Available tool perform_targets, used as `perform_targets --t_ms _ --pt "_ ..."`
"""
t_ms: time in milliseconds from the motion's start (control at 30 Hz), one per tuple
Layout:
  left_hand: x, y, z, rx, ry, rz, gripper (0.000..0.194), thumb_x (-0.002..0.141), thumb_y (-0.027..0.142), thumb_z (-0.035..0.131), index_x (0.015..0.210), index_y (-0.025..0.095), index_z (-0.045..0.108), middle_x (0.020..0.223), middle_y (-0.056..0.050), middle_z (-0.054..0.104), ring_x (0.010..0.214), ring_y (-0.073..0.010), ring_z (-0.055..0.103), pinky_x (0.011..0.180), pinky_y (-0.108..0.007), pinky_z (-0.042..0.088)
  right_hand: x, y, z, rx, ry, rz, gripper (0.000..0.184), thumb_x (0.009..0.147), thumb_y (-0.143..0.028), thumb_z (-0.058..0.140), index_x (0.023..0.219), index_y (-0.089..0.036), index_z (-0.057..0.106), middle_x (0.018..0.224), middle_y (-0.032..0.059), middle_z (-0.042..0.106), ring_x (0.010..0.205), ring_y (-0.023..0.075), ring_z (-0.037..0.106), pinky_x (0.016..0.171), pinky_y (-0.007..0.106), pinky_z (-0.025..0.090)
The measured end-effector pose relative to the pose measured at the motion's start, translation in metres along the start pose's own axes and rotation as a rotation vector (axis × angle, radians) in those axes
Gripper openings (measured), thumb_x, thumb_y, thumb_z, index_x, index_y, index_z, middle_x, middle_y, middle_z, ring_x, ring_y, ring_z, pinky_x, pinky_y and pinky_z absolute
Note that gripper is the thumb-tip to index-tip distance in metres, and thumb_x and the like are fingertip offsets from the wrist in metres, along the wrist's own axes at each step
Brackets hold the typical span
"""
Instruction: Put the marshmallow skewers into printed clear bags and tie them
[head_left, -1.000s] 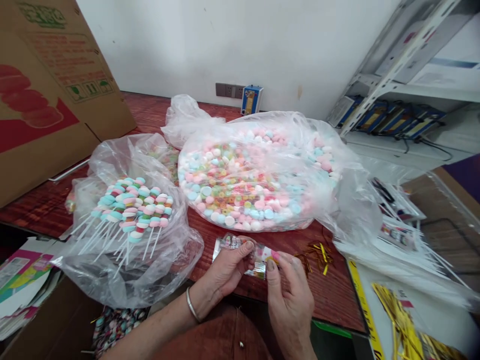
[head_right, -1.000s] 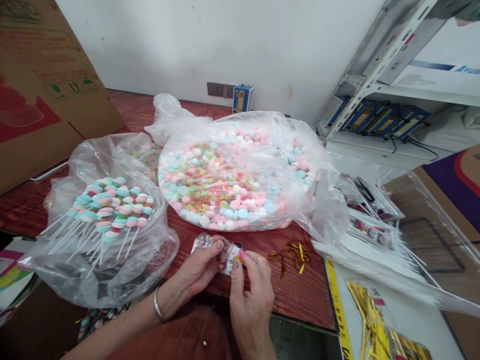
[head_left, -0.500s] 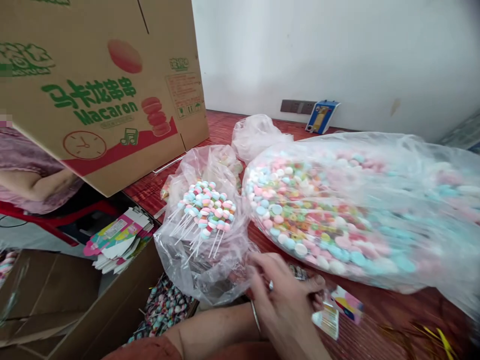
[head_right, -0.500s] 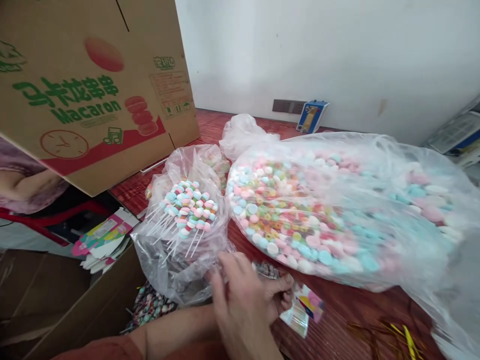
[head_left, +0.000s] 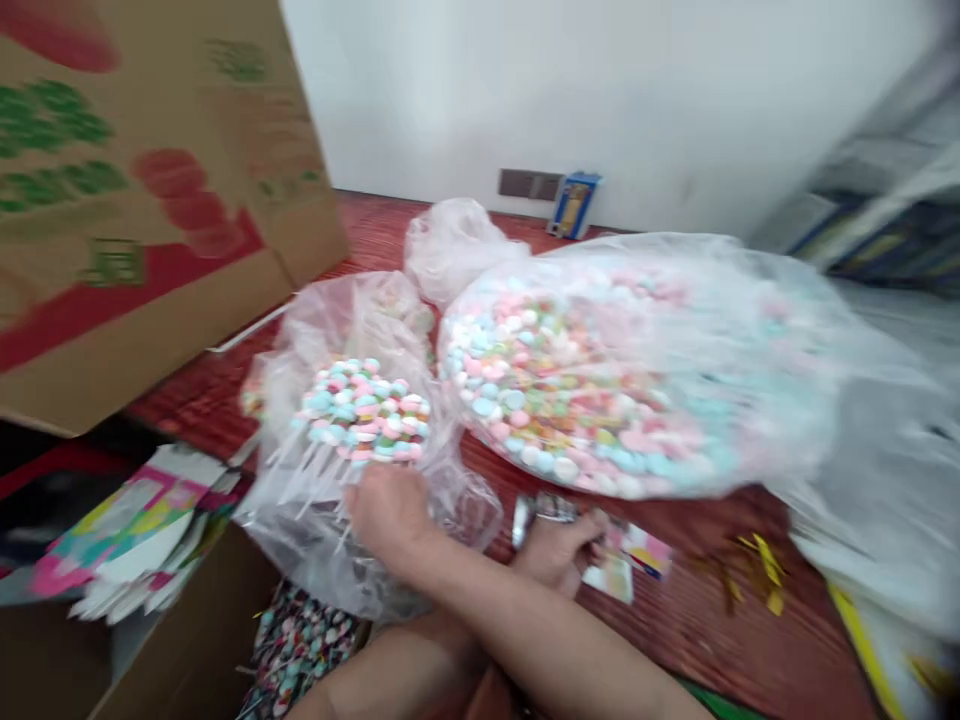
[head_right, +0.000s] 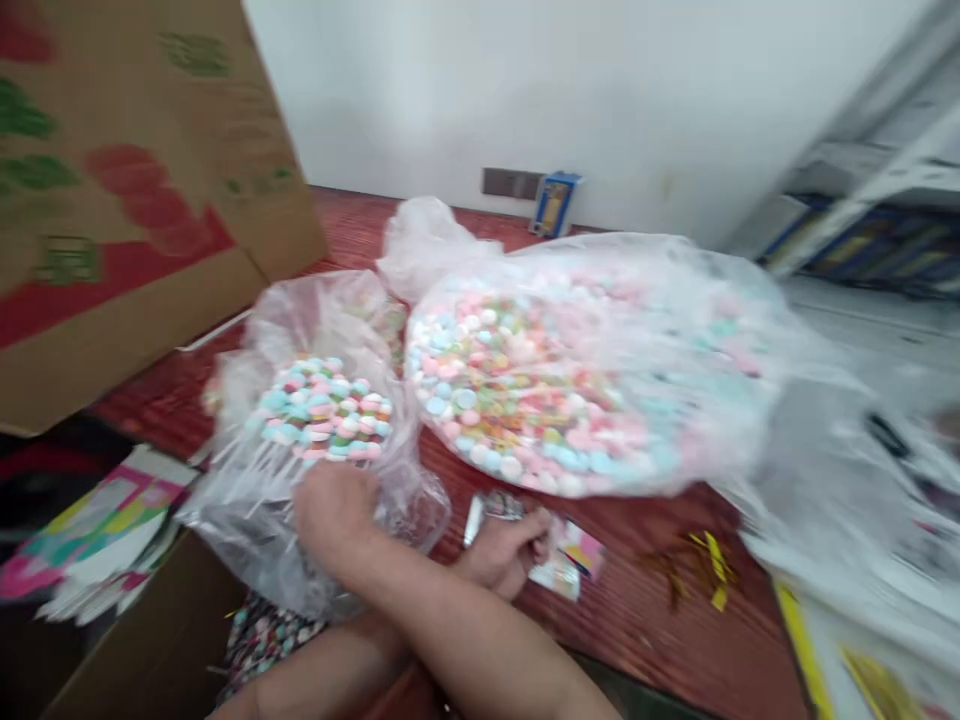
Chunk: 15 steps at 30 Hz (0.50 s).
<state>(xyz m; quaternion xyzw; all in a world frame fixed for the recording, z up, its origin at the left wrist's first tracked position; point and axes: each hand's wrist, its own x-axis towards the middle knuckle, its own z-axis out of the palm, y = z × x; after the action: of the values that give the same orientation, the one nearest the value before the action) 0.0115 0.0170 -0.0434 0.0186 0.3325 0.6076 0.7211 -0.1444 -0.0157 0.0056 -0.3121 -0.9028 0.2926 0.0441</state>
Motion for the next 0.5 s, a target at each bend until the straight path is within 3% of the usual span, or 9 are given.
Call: perform_targets --t_ms 133,267,400,500 --pt "-0.001 0.005 -0.003 -0.023 0.005 -0.048 0.042 0.048 0.031 0.095 0.067 0.014 0.062 0.061 0.004 0.058 0.052 -0.0027 0.046 0.046 -0.014 0.036 0.001 0.001 0.004 -0.004 -0.073 -0.074 0.008 0.073 -0.008 0.066 0.079 -0.012 0.07 0.084 0.0094 0.075 0.076 0.0259 0.072 0.061 0.035 0.055" --pt "-0.003 0.006 -0.004 -0.019 -0.011 -0.055 0.041 0.052 0.028 0.094 0.07 0.013 0.062 0.063 0.005 0.057 0.052 -0.0028 0.048 0.047 -0.014 0.039 0.001 0.0 -0.002 0.043 -0.112 -0.063 0.01 0.079 -0.015 0.06 0.079 -0.013 0.07 0.082 0.0089 0.075 0.074 0.0254 0.072 0.059 0.035 0.056" --pt "-0.004 0.009 -0.004 -0.001 -0.028 -0.033 0.038 0.056 0.029 0.093 0.07 0.013 0.061 0.066 0.004 0.057 0.052 -0.0028 0.047 0.047 -0.015 0.038 -0.007 -0.001 -0.022 0.248 -0.019 0.121 0.023 0.084 -0.031 0.056 0.09 -0.012 0.07 0.089 0.0134 0.076 0.077 0.0263 0.071 0.06 0.032 0.055" --pt "-0.002 0.015 -0.005 0.044 -0.03 -0.02 0.031 0.067 0.031 0.087 0.072 0.015 0.061 0.067 0.005 0.056 0.051 -0.0028 0.045 0.048 -0.015 0.039 -0.033 0.006 -0.051 0.377 0.089 0.126 0.017 0.083 -0.026 0.054 0.085 -0.016 0.067 0.08 0.0067 0.075 0.069 0.0193 0.068 0.056 0.023 0.049"
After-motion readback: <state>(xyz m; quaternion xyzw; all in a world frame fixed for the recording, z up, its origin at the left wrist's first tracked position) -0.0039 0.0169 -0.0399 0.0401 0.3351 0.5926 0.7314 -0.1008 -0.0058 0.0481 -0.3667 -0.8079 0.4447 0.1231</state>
